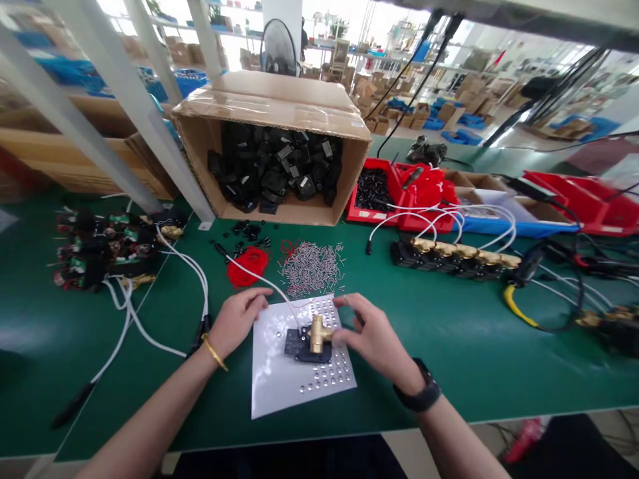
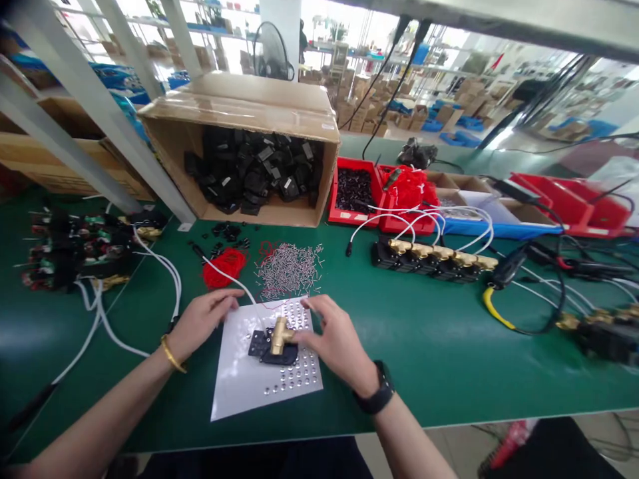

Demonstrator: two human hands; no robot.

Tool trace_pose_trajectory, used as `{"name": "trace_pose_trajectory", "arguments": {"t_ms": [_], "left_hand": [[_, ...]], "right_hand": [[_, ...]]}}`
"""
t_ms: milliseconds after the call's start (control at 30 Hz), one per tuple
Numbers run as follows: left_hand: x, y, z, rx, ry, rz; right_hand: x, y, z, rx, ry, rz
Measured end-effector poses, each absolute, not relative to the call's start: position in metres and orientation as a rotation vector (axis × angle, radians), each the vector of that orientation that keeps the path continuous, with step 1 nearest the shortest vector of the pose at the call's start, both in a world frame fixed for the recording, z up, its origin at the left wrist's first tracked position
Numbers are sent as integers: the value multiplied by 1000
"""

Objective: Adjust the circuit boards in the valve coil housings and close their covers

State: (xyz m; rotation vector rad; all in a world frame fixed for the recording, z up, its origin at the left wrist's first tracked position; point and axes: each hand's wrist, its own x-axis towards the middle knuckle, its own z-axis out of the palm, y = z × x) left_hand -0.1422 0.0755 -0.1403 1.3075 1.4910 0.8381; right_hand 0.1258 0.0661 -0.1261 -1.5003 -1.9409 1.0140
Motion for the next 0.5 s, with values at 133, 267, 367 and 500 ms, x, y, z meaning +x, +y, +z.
{"name": "trace_pose_trajectory", "arguments": {"t_ms": [133,267,367,500], "left_hand": [[-142,73,-118,344,959,981],[-126,86,-101,107,882,1208],[-122,96,-82,167,1057,1407],[-122,114,-48,403,1164,1537]], "right_hand": [[111,34,-144,-1415,-2092,1125],[104,24,-161,-1481,-2136,1039],[115,13,-157,-1467,-2114,972],[152,-12,-149,-1606,-1899,811]]}}
